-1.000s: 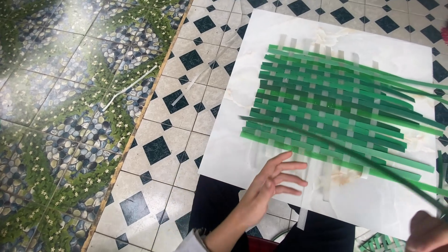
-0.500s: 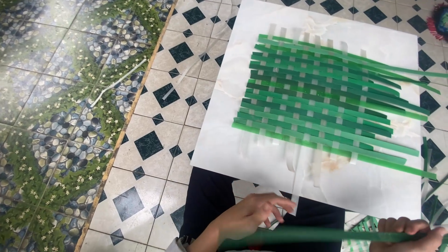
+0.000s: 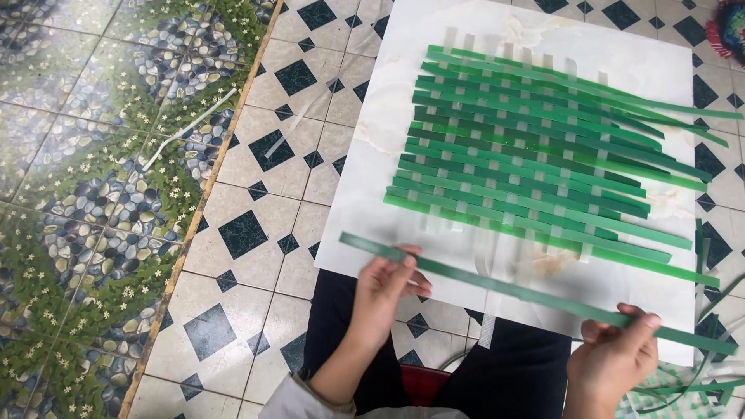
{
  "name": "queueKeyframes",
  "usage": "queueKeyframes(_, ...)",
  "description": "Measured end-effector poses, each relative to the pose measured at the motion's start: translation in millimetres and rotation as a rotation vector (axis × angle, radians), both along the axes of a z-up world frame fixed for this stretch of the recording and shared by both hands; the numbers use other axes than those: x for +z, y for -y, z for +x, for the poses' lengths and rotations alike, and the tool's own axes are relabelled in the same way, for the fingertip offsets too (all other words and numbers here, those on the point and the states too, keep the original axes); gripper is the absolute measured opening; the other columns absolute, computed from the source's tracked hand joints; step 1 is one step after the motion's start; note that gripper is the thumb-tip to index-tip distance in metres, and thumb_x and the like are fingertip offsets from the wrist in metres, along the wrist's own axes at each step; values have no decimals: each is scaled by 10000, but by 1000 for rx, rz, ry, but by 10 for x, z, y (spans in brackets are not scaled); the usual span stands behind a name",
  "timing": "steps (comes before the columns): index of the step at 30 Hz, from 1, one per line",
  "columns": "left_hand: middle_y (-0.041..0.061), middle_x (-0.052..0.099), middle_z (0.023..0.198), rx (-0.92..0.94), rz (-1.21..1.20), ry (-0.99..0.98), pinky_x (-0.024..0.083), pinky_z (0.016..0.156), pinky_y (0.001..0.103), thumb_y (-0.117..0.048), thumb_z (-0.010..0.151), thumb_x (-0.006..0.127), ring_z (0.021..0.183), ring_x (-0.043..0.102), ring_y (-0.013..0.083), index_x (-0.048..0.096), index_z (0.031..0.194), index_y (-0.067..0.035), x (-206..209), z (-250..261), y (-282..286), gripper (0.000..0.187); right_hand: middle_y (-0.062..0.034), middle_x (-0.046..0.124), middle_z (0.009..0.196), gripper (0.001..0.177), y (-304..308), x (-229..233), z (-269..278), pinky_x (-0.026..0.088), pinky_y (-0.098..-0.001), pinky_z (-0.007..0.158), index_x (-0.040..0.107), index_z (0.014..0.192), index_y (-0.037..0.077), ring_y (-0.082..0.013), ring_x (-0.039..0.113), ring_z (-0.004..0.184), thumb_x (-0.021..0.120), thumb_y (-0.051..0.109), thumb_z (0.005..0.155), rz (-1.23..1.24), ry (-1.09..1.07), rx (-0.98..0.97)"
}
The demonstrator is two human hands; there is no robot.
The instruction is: Weaving green plastic strips into a grid pattern on a white board to create a mat.
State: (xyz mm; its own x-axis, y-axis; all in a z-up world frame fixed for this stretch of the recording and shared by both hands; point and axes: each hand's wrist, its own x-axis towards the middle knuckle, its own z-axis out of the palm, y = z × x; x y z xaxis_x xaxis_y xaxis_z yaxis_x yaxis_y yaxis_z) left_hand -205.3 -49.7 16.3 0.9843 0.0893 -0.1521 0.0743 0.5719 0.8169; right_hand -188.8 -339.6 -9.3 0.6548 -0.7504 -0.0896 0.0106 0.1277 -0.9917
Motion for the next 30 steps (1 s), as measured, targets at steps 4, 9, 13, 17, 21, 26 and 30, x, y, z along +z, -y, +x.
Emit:
queueKeyframes(4, 107, 647, 939, 295, 20, -152, 627, 582, 333, -160, 875, 678, 597, 669, 210, 648, 909, -22, -93, 198, -165, 145, -1, 527, 854, 344, 125, -103, 85, 345, -218, 534, 545, 1008, 101, -96, 456, 573, 481, 418, 1124, -172, -42, 160)
queueKeyframes(9, 105, 667, 625, 340, 244, -69, 622, 630, 303, -132, 858, 712, 575, 687, 177, 591, 1079, -66, -71, 275, -380, 261, -37, 578, 750, 345, 262, -204, 204, 410, -183, 497, 612, 1009, 82, -92, 497, 534, 500, 368, 1167, -247, -73, 202)
queueKeyframes(13, 91, 645, 638, 360, 373, -92, 579, 554, 246, -131, 853, 721, 526, 641, 143, 629, 951, -42, -110, 333, -432, 161, 57, 454, 605, 281, 159, 18, 265, 364, -179, 540, 602, 970, 154, -40, 438, 543, 594, 422, 1054, 103, 21, 145)
queueKeyframes(17, 36, 630, 621, 211, 387, -66, 472, 415, 223, -182, 830, 758, 433, 562, 117, 643, 905, -82, -99, 296, -392, 169, 99, 565, 963, 111, -51, 230, 155, 362, -177, 611, 603, 1012, 210, 12, 491, 636, 632, 316, 1032, 72, 179, 389)
queueKeyframes(21, 37, 661, 630, 73, 332, -25, 438, 406, 203, -138, 828, 766, 431, 516, 81, 636, 841, -71, 183, 179, -199, 147, -29, 627, 866, 106, -303, 384, -42, 584, -216, 636, 599, 1107, 79, -118, 629, 635, 579, 130, 1016, -103, 293, 705)
queueKeyframes(26, 26, 653, 646, -203, 615, 239, 497, 525, 212, -147, 892, 703, 545, 594, 93, 637, 816, -57, 422, 19, 49, 135, -167, 583, 705, 110, -154, 400, -247, 522, -291, 759, 566, 1116, -27, -222, 616, 644, 534, 64, 1064, -352, 38, 451)
queueKeyframes(30, 36, 662, 758, -182, 780, 369, 493, 525, 219, -144, 942, 614, 583, 585, 113, 634, 875, -54, 377, 86, 128, 114, -32, 658, 861, 72, 553, 379, -174, 592, -235, 657, 605, 1113, 148, -103, 639, 650, 539, 167, 1131, -218, 96, 260)
